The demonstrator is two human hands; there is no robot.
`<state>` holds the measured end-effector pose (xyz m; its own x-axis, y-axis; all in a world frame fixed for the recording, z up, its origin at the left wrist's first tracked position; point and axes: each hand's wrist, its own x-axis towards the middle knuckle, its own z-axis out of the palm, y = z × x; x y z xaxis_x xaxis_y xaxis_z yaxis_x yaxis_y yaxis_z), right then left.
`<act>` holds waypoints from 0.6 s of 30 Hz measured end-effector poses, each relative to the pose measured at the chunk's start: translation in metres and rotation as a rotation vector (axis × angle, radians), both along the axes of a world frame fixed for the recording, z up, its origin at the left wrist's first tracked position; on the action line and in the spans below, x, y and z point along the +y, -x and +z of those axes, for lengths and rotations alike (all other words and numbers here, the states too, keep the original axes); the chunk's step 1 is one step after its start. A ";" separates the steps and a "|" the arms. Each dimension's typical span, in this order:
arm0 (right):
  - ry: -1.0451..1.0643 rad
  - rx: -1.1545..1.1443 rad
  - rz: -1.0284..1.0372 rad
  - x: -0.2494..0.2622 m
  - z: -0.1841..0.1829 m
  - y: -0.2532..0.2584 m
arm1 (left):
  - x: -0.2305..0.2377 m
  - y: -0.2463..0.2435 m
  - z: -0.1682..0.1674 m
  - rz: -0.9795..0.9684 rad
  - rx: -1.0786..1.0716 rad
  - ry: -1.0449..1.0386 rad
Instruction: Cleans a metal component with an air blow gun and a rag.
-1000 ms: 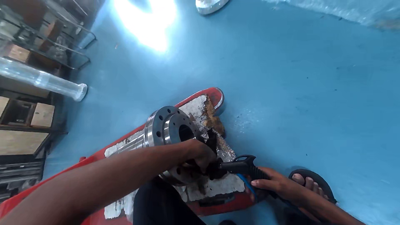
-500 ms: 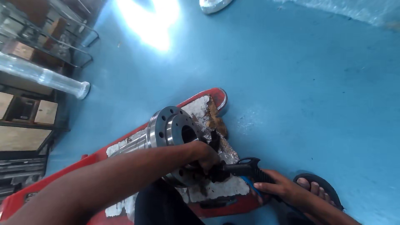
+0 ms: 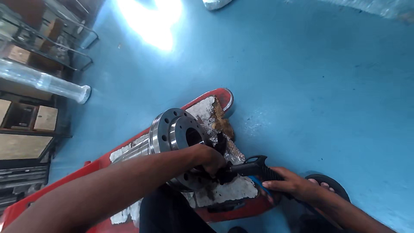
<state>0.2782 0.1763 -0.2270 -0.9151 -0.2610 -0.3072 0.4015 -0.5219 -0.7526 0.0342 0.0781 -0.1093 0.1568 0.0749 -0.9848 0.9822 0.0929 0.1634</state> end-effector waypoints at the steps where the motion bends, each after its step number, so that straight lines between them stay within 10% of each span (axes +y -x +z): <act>1: 0.010 -0.007 0.003 0.001 0.000 0.001 | -0.001 0.000 -0.001 0.006 0.008 0.001; 12: -0.503 0.061 0.069 0.002 0.028 -0.001 | -0.002 0.004 -0.007 0.013 -0.010 0.008; 18: -0.105 0.041 -0.010 -0.001 0.002 -0.003 | -0.001 0.001 -0.004 0.005 -0.003 0.010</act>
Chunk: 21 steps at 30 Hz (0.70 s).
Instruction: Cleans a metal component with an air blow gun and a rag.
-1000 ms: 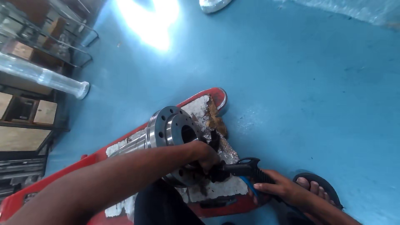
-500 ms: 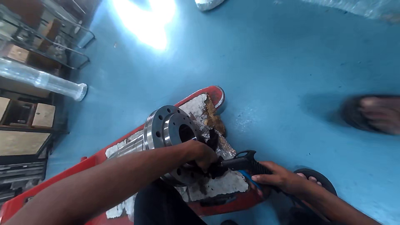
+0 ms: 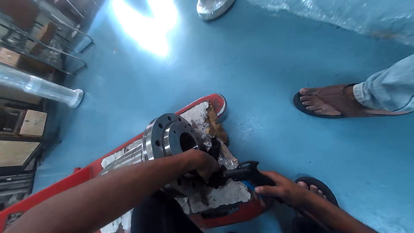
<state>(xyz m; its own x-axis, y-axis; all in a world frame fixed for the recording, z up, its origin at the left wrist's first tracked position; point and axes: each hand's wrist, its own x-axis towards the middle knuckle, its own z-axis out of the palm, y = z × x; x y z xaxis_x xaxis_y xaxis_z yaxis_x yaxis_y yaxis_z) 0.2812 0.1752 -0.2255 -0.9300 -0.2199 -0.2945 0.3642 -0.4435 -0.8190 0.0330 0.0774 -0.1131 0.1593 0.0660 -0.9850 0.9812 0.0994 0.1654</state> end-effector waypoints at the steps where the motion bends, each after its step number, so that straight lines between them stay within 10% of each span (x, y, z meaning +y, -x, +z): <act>1: 0.068 -0.010 -0.006 -0.001 -0.004 0.000 | 0.000 0.000 -0.001 0.001 0.002 -0.001; 10: -0.367 0.009 0.047 0.011 0.025 0.006 | -0.003 0.001 0.000 0.005 -0.012 -0.029; 17: 0.021 -0.024 -0.035 -0.003 0.001 -0.005 | -0.003 0.001 -0.005 -0.008 0.000 -0.015; 21: -0.347 0.005 0.007 0.004 0.018 -0.005 | -0.001 -0.002 0.000 0.014 0.003 -0.022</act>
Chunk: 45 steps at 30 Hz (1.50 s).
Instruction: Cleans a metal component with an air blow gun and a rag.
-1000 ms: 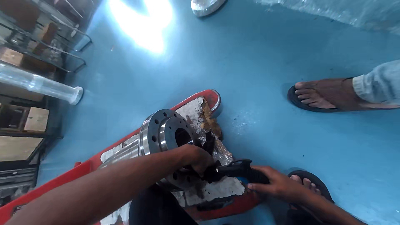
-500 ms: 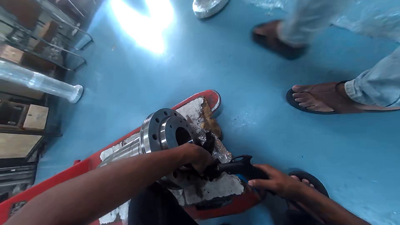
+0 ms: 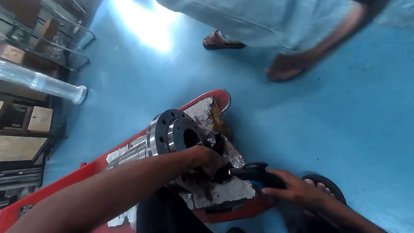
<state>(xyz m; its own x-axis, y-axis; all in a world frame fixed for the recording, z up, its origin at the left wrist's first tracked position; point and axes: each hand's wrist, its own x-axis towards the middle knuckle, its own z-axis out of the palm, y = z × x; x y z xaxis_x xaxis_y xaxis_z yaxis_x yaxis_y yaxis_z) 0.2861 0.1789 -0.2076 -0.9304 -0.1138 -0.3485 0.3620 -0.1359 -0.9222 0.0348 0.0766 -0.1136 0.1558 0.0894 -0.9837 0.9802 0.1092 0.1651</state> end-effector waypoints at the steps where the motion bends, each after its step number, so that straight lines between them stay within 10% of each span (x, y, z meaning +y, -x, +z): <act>1: -0.061 -0.001 0.013 0.002 0.005 0.000 | 0.002 -0.001 0.003 -0.005 0.003 0.006; 17: 0.164 -0.069 -0.133 0.011 -0.011 -0.005 | 0.054 0.055 0.025 0.279 0.066 -0.526; 30: 0.433 -0.143 -0.155 -0.018 -0.022 0.025 | 0.016 0.033 -0.052 -0.175 0.093 -0.069; 45: -0.220 -0.077 -0.024 -0.015 0.001 0.023 | 0.028 0.021 -0.033 -0.152 0.009 0.027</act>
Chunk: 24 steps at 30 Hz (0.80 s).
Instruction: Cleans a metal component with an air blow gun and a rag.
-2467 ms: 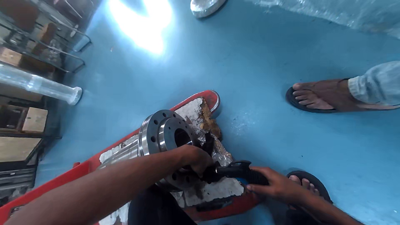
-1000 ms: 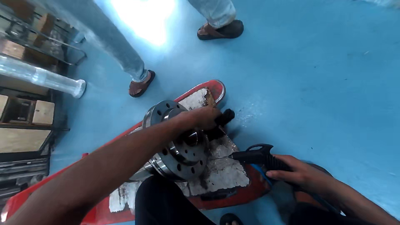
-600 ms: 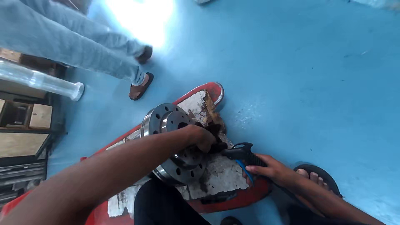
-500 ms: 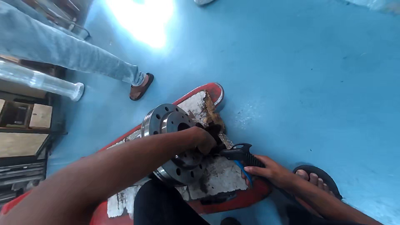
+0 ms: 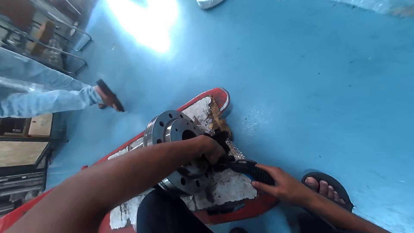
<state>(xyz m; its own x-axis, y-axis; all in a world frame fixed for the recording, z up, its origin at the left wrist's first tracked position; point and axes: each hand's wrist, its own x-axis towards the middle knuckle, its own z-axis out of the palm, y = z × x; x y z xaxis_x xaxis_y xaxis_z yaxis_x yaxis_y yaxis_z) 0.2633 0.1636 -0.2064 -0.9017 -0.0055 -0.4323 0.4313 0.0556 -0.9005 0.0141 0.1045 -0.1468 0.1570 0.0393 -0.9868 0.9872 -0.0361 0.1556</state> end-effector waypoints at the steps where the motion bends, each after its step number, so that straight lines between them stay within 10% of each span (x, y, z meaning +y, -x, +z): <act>1: -0.028 0.013 0.000 0.000 0.001 -0.001 | 0.000 0.001 0.000 0.010 -0.011 -0.008; 24: 0.671 -0.089 -0.169 0.001 -0.022 0.003 | 0.008 -0.004 0.008 0.111 0.145 0.032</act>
